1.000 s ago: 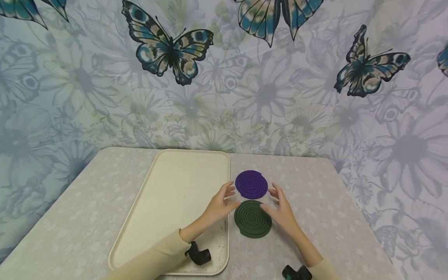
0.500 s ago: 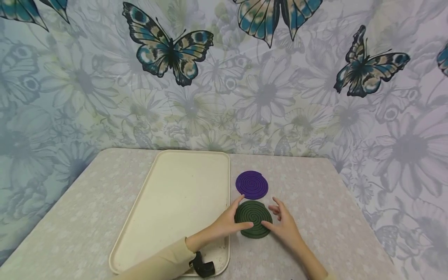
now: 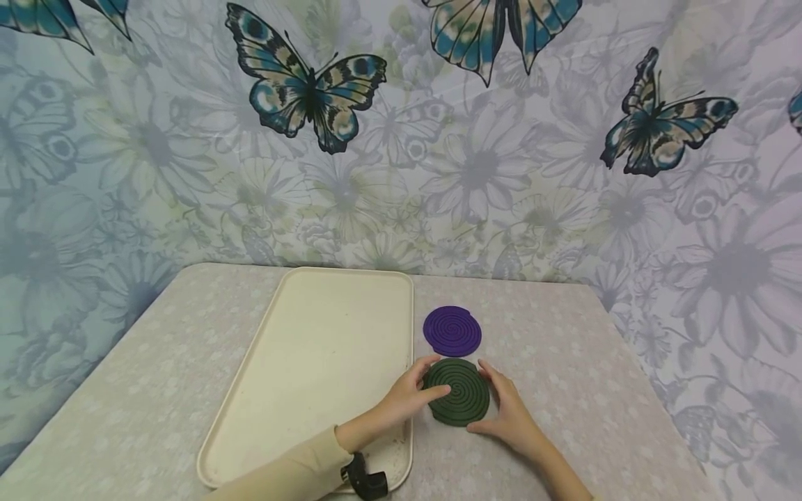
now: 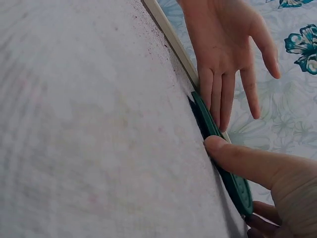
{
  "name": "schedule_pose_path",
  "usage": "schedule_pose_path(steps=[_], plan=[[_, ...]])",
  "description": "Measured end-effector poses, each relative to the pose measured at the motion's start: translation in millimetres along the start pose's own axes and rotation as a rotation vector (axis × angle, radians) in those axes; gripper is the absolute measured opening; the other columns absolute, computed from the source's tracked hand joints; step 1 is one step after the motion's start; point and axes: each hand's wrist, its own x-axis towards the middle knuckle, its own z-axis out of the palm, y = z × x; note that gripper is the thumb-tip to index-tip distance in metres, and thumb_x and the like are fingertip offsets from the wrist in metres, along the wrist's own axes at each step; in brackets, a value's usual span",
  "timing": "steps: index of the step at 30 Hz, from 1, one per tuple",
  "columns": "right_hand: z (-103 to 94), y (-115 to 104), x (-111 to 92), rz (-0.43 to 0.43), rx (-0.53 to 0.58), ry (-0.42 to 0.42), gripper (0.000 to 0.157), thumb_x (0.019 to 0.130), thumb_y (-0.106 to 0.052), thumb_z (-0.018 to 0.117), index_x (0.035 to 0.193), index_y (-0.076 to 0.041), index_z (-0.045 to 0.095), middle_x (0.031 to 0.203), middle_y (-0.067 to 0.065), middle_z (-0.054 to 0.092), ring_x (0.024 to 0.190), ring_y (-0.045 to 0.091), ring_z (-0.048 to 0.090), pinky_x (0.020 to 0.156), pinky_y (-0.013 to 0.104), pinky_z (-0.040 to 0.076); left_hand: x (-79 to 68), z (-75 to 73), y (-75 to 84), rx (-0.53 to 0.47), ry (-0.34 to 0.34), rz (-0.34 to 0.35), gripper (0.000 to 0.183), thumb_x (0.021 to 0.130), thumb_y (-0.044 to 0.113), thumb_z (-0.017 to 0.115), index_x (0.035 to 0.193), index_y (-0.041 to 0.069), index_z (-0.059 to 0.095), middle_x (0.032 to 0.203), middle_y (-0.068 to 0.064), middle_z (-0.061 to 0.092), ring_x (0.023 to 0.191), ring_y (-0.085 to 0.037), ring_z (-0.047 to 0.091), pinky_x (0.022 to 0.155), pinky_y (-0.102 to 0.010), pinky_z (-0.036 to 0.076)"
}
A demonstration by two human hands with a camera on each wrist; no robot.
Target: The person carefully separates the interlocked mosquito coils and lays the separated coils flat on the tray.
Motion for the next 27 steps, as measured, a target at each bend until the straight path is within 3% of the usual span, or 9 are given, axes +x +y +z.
schedule_pose_path(steps=[3,6,10,14,19,23,27], plan=[[0.7,3,1,-0.043,0.024,0.04,0.109,0.061,-0.022,0.089,0.148,-0.004,0.027,0.139,0.023,0.044,0.122,0.015,0.049,0.1,0.023,0.046,1.5,-1.6,-1.7,-0.101,0.052,0.003,0.058,0.091,0.025,0.063,0.14,0.002,0.041,0.144,-0.02,0.044,0.136,-0.038,0.039,0.112,-0.053,0.034],[-0.4,4,2,-0.067,0.193,0.021,0.107,0.065,-0.011,0.086,0.149,0.0,0.021,0.142,0.029,0.034,0.118,-0.003,0.05,0.095,0.007,0.043,3.4,-4.3,-1.6,-0.156,0.113,0.03,0.053,0.091,0.018,0.064,0.136,-0.002,0.045,0.141,-0.021,0.047,0.134,-0.04,0.041,0.111,-0.052,0.036],[-3.5,2,7,-0.052,0.478,-0.055,0.105,0.071,0.006,0.077,0.151,0.0,0.009,0.144,0.03,0.02,0.117,-0.006,0.052,0.092,0.012,0.049,6.5,-8.5,-0.3,-0.198,0.203,0.056,0.047,0.089,0.011,0.065,0.13,-0.006,0.049,0.134,-0.024,0.051,0.126,-0.04,0.048,0.107,-0.05,0.041],[-6.8,-3,14,-0.064,0.64,-0.097,0.103,0.074,0.014,0.07,0.152,-0.004,0.005,0.146,0.015,0.023,0.12,0.0,0.053,0.09,0.019,0.053,8.8,-12.7,0.5,-0.253,0.285,0.049,0.04,0.086,0.0,0.062,0.125,-0.006,0.054,0.13,-0.024,0.054,0.123,-0.038,0.051,0.106,-0.044,0.044],[-12.6,-16,32,-0.077,0.726,-0.12,0.099,0.078,0.015,0.066,0.154,-0.013,0.008,0.146,-0.004,0.028,0.118,0.006,0.057,0.084,0.023,0.056,12.9,-24.5,5.9,-0.323,0.359,0.036,0.037,0.085,-0.005,0.059,0.122,-0.008,0.056,0.128,-0.024,0.056,0.122,-0.037,0.054,0.101,-0.036,0.05],[-17.1,-30,51,-0.101,0.763,-0.121,0.097,0.08,0.016,0.064,0.154,-0.016,0.009,0.148,-0.003,0.027,0.119,0.008,0.057,0.084,0.023,0.056,16.5,-40.0,15.2,-0.363,0.354,0.023,0.038,0.089,0.001,0.06,0.125,-0.006,0.055,0.129,-0.022,0.057,0.117,-0.029,0.058,0.096,-0.027,0.051],[-19.0,-46,71,-0.104,0.815,-0.122,0.098,0.079,0.017,0.064,0.154,-0.018,0.01,0.151,0.001,0.025,0.121,0.008,0.055,0.085,0.023,0.056,18.3,-59.2,27.3,-0.324,0.363,0.061,0.036,0.09,0.005,0.062,0.125,-0.002,0.058,0.126,-0.02,0.059,0.094,-0.01,0.064,0.083,-0.019,0.053]])
